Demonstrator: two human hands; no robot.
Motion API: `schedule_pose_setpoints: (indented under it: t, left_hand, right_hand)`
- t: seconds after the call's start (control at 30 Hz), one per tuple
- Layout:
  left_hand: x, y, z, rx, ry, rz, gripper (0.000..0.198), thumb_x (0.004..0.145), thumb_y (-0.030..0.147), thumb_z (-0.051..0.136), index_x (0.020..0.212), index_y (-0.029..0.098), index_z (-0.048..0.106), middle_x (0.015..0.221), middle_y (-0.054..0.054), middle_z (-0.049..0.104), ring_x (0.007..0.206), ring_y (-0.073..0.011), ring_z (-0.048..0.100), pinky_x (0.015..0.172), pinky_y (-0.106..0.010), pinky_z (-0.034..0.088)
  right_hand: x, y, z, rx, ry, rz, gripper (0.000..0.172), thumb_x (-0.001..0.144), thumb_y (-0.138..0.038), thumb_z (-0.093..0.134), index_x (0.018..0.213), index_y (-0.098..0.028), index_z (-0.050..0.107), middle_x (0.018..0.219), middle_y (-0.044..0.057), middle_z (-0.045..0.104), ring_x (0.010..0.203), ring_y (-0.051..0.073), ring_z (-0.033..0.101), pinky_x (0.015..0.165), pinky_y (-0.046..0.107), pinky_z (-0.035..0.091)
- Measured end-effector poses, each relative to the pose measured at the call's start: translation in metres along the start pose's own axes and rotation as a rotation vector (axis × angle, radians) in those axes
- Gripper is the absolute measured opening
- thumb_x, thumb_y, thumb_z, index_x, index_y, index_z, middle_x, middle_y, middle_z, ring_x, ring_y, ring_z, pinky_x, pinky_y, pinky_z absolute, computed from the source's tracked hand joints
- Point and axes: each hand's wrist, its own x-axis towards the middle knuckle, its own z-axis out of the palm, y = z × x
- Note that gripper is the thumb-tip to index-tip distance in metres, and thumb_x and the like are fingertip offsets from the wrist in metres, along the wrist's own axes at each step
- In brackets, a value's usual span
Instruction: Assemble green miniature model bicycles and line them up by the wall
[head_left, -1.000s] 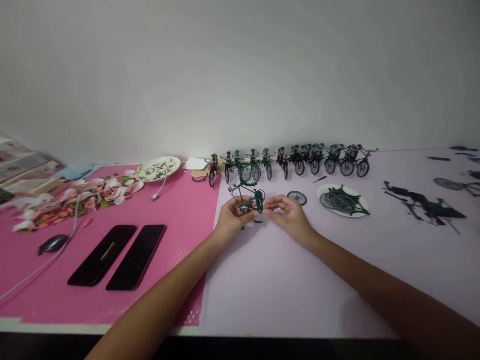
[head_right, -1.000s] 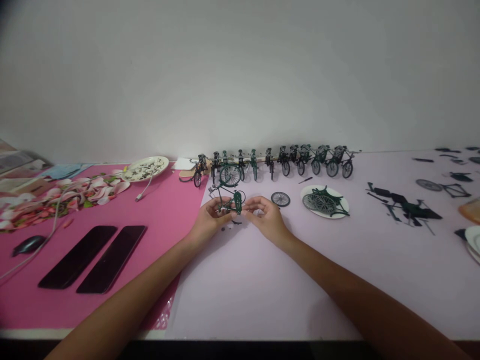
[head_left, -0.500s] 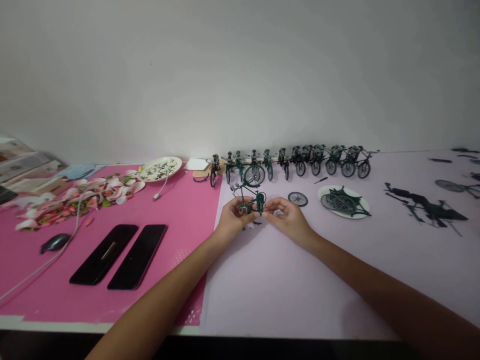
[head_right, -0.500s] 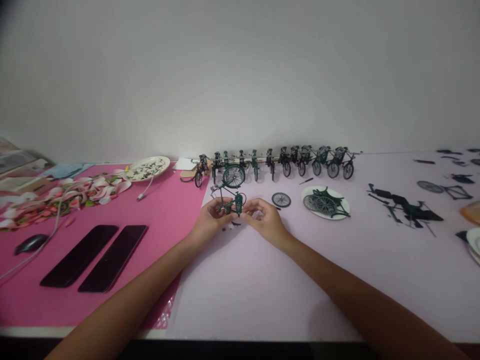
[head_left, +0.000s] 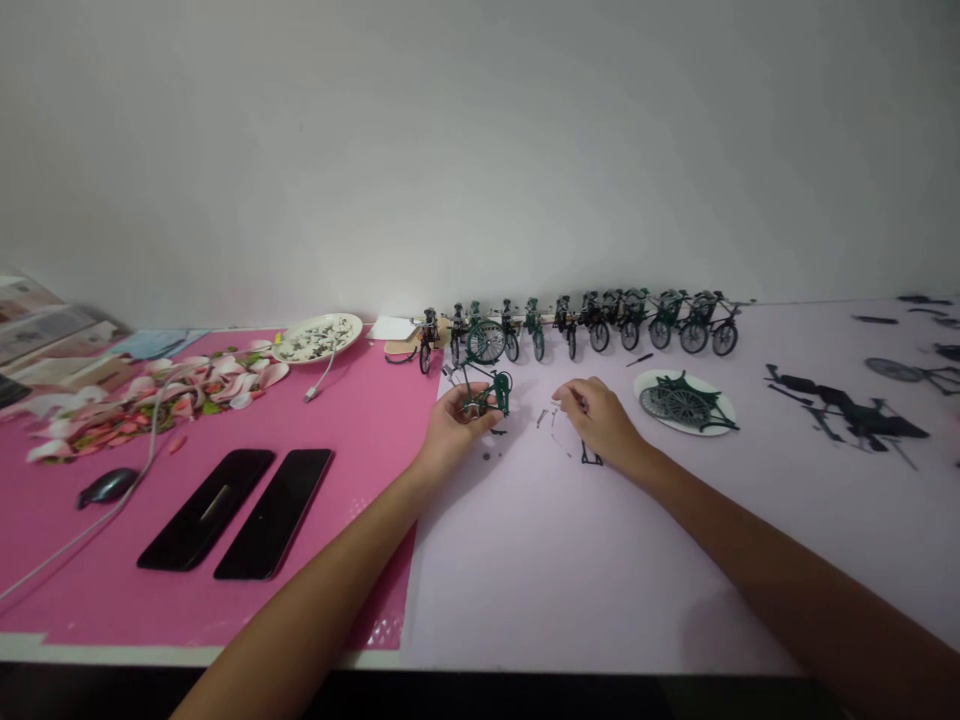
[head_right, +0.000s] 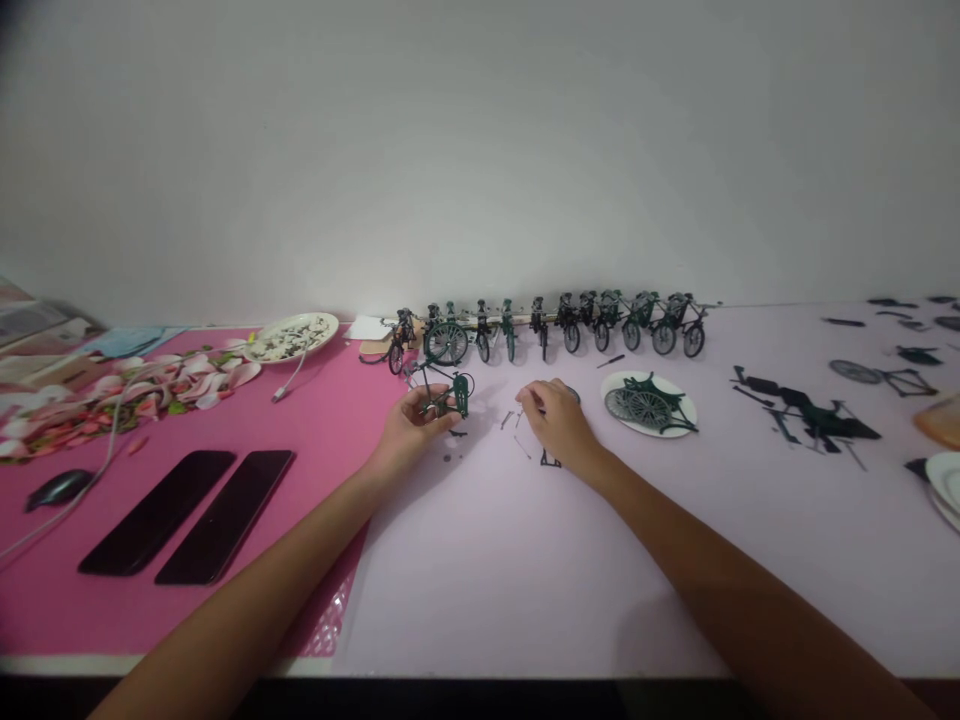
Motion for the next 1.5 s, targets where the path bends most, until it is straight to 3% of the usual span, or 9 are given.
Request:
schedule_pose_setpoints:
  t: [0.13,0.33,0.9,1.13,1.5]
  left_hand:
    - [0.004,-0.004,-0.004,-0.021,0.011,0.007,0.056,0.061,0.023,0.094,0.111,0.017,0.069,0.098,-0.004,0.073,0.08,-0.0127,0.067,0.079,-0.028,0.054]
    - [0.005,-0.006,-0.006,-0.016,0.017,0.023,0.055,0.061,0.023,0.094,0.11,0.016,0.068,0.098,-0.005,0.073,0.082,-0.0141,0.068,0.08,-0.029,0.054]
    - [0.0,-0.003,-0.003,-0.04,-0.007,0.0,0.054,0.06,0.023,0.094,0.107,0.017,0.068,0.096,-0.004,0.073,0.082,-0.014,0.068,0.079,-0.028,0.055]
    - [0.0,-0.001,-0.003,-0.039,-0.008,-0.014,0.055,0.058,0.022,0.094,0.106,0.017,0.067,0.097,-0.004,0.074,0.084,-0.015,0.07,0.081,-0.03,0.056]
    - [-0.002,-0.002,-0.001,-0.012,-0.033,0.006,0.054,0.06,0.026,0.093,0.106,0.017,0.066,0.096,-0.004,0.072,0.083,-0.0144,0.068,0.081,-0.03,0.057]
  right_hand:
    - [-0.002,0.003,0.008,-0.078,-0.033,-0.061,0.02,0.096,-0.023,0.051,0.087,-0.023,0.069,0.09,0.007,0.074,0.095,0.028,0.061,0.085,0.042,0.049]
    - [-0.007,0.006,0.016,-0.252,-0.06,-0.136,0.02,0.095,-0.029,0.063,0.11,-0.024,0.076,0.105,0.011,0.069,0.105,0.032,0.058,0.09,0.047,0.048]
    - [-0.008,0.004,0.02,-0.366,-0.164,-0.128,0.013,0.099,-0.021,0.062,0.089,-0.022,0.07,0.107,0.01,0.071,0.112,0.033,0.054,0.091,0.048,0.042]
    - [-0.005,0.0,0.018,-0.191,-0.092,-0.128,0.015,0.101,-0.017,0.053,0.09,-0.022,0.063,0.1,0.01,0.071,0.109,0.031,0.056,0.091,0.047,0.046]
    - [-0.012,-0.033,0.011,0.021,0.089,-0.379,0.008,0.098,-0.019,0.059,0.096,-0.024,0.064,0.093,0.007,0.071,0.095,0.027,0.064,0.087,0.044,0.052]
